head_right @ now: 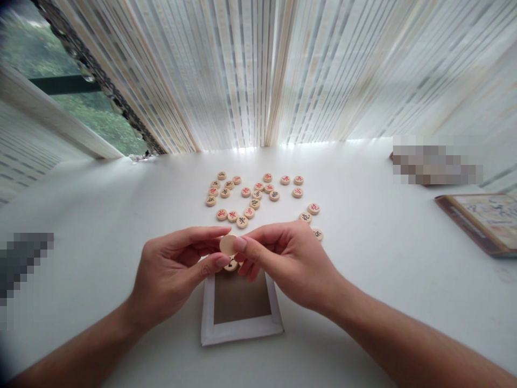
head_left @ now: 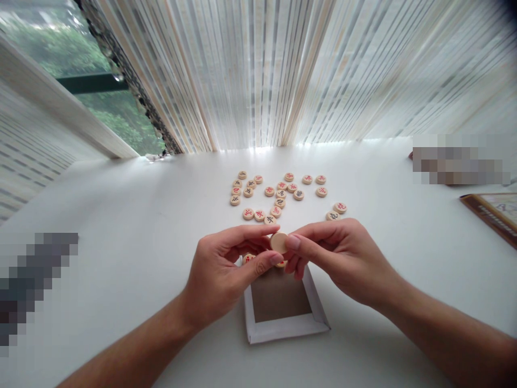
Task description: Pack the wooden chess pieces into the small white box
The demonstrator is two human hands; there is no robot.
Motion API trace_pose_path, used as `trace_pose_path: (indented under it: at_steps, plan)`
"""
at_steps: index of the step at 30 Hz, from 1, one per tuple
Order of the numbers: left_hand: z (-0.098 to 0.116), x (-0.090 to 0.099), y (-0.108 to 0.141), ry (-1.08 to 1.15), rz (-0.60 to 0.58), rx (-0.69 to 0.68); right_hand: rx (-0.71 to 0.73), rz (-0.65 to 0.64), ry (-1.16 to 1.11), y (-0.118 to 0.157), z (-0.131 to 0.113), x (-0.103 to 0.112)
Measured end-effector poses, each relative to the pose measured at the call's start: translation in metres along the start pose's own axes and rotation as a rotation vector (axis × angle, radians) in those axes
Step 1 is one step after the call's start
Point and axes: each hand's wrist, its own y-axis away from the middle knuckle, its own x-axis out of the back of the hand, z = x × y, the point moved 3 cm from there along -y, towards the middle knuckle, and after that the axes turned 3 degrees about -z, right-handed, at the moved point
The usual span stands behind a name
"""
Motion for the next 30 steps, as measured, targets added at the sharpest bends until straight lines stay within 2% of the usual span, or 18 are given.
trace_pose_path:
  at_steps: [8, 16, 21, 30]
  plan:
    - [-0.003, -0.001, 0.001, -0.010, -0.033, 0.004, -0.076, 0.008, -0.085, 0.002, 0.004, -0.002]
    - [0.008, -0.006, 0.001, -0.290, -0.111, -0.177, -0.150, 0.023, -0.037, 0.002, 0.004, -0.001]
    - [0.006, -0.005, 0.000, -0.235, -0.142, -0.128, -0.143, -0.017, -0.041, 0.001, 0.005, -0.001]
    - [0.001, -0.004, 0.000, -0.026, -0.082, -0.007, -0.159, -0.092, -0.263, 0.002, 0.009, -0.001]
